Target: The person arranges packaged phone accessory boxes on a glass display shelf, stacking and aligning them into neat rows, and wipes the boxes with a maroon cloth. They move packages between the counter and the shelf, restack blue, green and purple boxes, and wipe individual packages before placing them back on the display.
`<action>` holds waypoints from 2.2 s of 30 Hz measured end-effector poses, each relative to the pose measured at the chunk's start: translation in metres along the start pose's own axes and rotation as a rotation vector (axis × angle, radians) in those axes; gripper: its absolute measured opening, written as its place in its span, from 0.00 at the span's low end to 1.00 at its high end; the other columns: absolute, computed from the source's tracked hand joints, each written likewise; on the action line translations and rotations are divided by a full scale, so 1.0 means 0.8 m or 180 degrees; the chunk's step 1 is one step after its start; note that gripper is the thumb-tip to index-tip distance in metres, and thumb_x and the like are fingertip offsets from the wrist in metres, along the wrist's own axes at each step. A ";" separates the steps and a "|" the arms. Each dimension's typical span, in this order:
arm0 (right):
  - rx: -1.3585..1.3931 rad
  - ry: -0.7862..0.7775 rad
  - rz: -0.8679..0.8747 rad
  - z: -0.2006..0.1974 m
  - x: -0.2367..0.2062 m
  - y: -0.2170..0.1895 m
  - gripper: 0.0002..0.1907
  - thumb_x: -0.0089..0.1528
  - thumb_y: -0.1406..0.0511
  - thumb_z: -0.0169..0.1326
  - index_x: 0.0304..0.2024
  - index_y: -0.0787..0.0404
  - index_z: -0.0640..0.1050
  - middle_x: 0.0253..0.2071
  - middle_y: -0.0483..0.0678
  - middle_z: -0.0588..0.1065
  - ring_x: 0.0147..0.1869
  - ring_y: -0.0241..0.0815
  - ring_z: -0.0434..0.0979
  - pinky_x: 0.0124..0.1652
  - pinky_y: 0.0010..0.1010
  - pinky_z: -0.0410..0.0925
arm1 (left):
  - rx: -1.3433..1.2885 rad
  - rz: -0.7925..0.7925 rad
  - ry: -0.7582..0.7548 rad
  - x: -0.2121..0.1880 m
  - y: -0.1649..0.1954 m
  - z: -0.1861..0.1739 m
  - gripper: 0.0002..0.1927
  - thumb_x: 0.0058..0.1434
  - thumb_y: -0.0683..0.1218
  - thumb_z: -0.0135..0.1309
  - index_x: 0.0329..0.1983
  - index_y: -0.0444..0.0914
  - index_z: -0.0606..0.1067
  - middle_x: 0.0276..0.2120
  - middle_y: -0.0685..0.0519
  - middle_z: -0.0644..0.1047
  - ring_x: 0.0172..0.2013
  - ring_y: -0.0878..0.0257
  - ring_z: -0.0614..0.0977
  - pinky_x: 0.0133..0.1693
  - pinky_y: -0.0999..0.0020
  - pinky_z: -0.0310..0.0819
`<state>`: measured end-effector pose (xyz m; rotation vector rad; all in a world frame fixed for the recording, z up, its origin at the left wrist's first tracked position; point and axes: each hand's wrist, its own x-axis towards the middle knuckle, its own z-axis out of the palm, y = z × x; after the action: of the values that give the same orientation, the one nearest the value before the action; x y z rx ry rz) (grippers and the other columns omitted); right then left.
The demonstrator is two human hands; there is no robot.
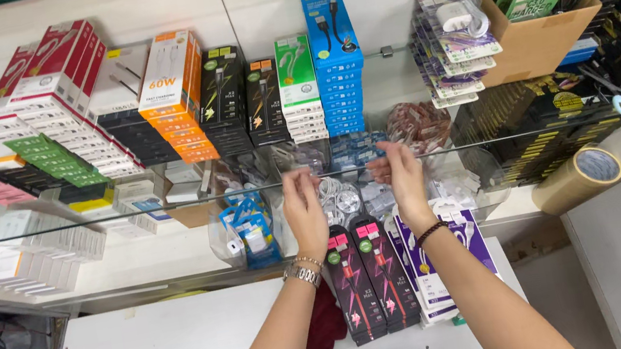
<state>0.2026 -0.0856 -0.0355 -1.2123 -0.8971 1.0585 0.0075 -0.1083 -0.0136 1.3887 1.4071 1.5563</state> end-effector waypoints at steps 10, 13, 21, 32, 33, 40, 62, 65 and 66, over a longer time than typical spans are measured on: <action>-0.0768 -0.1182 0.1234 -0.012 -0.084 0.024 0.21 0.70 0.53 0.44 0.57 0.57 0.76 0.44 0.47 0.81 0.43 0.32 0.79 0.44 0.24 0.72 | 0.1239 -0.1596 -0.1650 -0.126 -0.122 -0.047 0.45 0.49 0.65 0.67 0.66 0.39 0.68 0.49 0.46 0.82 0.54 0.54 0.82 0.58 0.62 0.72; -0.0704 -0.1133 0.1358 -0.008 -0.092 0.028 0.22 0.70 0.53 0.45 0.57 0.58 0.77 0.44 0.47 0.81 0.41 0.34 0.79 0.43 0.26 0.72 | 0.0906 -0.1456 -0.1240 -0.132 -0.117 -0.053 0.35 0.57 0.62 0.64 0.64 0.41 0.74 0.48 0.46 0.84 0.52 0.55 0.83 0.56 0.62 0.72; -0.2135 -0.0812 -0.0314 0.054 -0.161 0.079 0.19 0.66 0.67 0.50 0.59 0.63 0.71 0.49 0.54 0.81 0.51 0.51 0.83 0.49 0.34 0.73 | -0.1843 -0.2045 0.0195 -0.093 -0.085 -0.138 0.24 0.65 0.43 0.55 0.64 0.43 0.67 0.49 0.50 0.78 0.43 0.60 0.82 0.44 0.61 0.79; -0.3746 -0.2275 0.0315 0.144 -0.287 0.098 0.37 0.55 0.59 0.68 0.64 0.52 0.67 0.70 0.60 0.62 0.70 0.63 0.62 0.61 0.49 0.61 | -0.2956 -0.2520 -0.0103 -0.083 -0.106 -0.244 0.32 0.72 0.68 0.37 0.59 0.39 0.73 0.47 0.52 0.81 0.44 0.60 0.81 0.49 0.61 0.77; -0.3144 -0.1857 0.0667 0.143 -0.279 0.096 0.34 0.56 0.57 0.65 0.62 0.56 0.68 0.65 0.62 0.70 0.67 0.60 0.70 0.61 0.44 0.66 | -0.2998 -0.2518 -0.0053 -0.080 -0.111 -0.253 0.31 0.74 0.68 0.38 0.59 0.39 0.74 0.47 0.53 0.80 0.44 0.60 0.80 0.49 0.61 0.76; -0.1513 -0.1724 -0.0497 0.156 -0.259 0.065 0.43 0.59 0.55 0.61 0.71 0.58 0.58 0.68 0.61 0.61 0.71 0.56 0.65 0.64 0.40 0.62 | -0.3245 -0.2573 -0.0196 -0.064 -0.121 -0.226 0.32 0.69 0.67 0.36 0.60 0.40 0.74 0.52 0.52 0.80 0.52 0.58 0.81 0.55 0.60 0.74; -0.2055 -0.0069 -0.1314 0.093 -0.177 -0.009 0.24 0.66 0.53 0.57 0.53 0.66 0.78 0.59 0.53 0.74 0.59 0.46 0.76 0.58 0.35 0.69 | -0.1245 -0.1635 -0.1482 -0.111 -0.023 -0.128 0.24 0.70 0.56 0.50 0.54 0.32 0.75 0.45 0.49 0.81 0.42 0.65 0.81 0.44 0.70 0.76; -0.0395 -0.0029 0.0295 0.062 -0.160 -0.025 0.26 0.65 0.53 0.55 0.58 0.64 0.78 0.53 0.53 0.81 0.52 0.42 0.80 0.49 0.33 0.71 | -0.1558 -0.1906 -0.1376 -0.117 -0.010 -0.125 0.23 0.69 0.55 0.49 0.55 0.32 0.74 0.42 0.51 0.81 0.39 0.66 0.81 0.41 0.70 0.76; -0.0175 -0.0101 0.0393 0.060 -0.156 -0.029 0.26 0.65 0.53 0.55 0.59 0.62 0.77 0.54 0.51 0.80 0.52 0.39 0.79 0.49 0.31 0.71 | -0.1533 -0.1815 -0.1388 -0.116 -0.005 -0.122 0.23 0.69 0.55 0.49 0.55 0.32 0.74 0.41 0.53 0.81 0.39 0.67 0.80 0.41 0.71 0.76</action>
<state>0.1252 -0.1926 -0.0044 -1.3136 -0.8897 1.1608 -0.0617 -0.2223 -0.0329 0.8595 0.9572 1.0397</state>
